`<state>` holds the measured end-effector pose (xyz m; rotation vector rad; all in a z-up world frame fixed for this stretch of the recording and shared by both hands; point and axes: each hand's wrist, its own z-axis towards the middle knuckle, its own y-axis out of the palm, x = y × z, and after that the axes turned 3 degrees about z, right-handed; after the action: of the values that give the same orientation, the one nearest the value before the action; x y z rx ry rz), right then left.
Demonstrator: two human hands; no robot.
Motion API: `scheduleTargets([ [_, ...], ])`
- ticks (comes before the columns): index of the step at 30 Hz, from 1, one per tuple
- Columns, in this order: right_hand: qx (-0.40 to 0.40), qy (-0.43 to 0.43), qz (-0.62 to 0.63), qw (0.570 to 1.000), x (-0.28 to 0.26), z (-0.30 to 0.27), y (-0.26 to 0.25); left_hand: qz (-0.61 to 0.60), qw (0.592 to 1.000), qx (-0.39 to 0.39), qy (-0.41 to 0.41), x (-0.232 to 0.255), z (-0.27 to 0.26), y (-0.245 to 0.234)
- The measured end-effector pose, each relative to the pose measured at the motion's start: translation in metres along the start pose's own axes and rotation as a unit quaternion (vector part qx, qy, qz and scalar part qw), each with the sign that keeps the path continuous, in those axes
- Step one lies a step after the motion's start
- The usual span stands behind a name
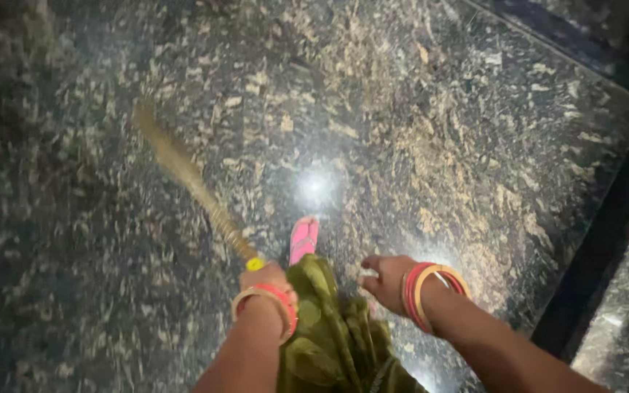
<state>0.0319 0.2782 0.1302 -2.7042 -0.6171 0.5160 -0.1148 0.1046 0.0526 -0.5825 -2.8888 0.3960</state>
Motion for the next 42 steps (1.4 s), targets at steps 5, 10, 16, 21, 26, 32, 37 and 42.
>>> scheduleTargets([
  [5,-0.001,0.023,0.001,1.0,-0.006,0.01,-0.02,-0.071,0.991,0.02,-0.116,0.002,0.084,-0.023],
  [10,-0.003,0.016,0.038,0.999,-0.02,0.027,-0.045,0.155,0.983,-0.004,-0.098,-0.001,0.11,-0.026],
  [16,0.029,0.024,0.083,0.996,-0.035,0.029,-0.062,0.464,0.885,-0.042,-0.012,0.033,0.11,0.009],
  [21,0.0,0.119,0.11,0.987,-0.034,0.02,-0.068,0.648,0.741,-0.081,0.16,0.058,0.107,0.07],
  [26,0.016,0.129,0.108,0.986,-0.025,0.022,-0.068,0.675,0.7,-0.124,0.199,0.106,0.04,0.105],
  [32,0.027,0.115,0.096,0.988,-0.029,0.04,-0.08,0.516,0.8,-0.085,0.295,0.108,-0.026,0.067],
  [37,0.046,0.065,0.097,0.992,-0.033,0.054,-0.078,0.435,0.87,0.006,0.231,0.114,-0.025,0.04],
  [42,0.017,0.05,0.061,0.997,-0.04,0.06,-0.083,0.436,0.882,0.089,0.157,0.125,0.027,0.034],
])
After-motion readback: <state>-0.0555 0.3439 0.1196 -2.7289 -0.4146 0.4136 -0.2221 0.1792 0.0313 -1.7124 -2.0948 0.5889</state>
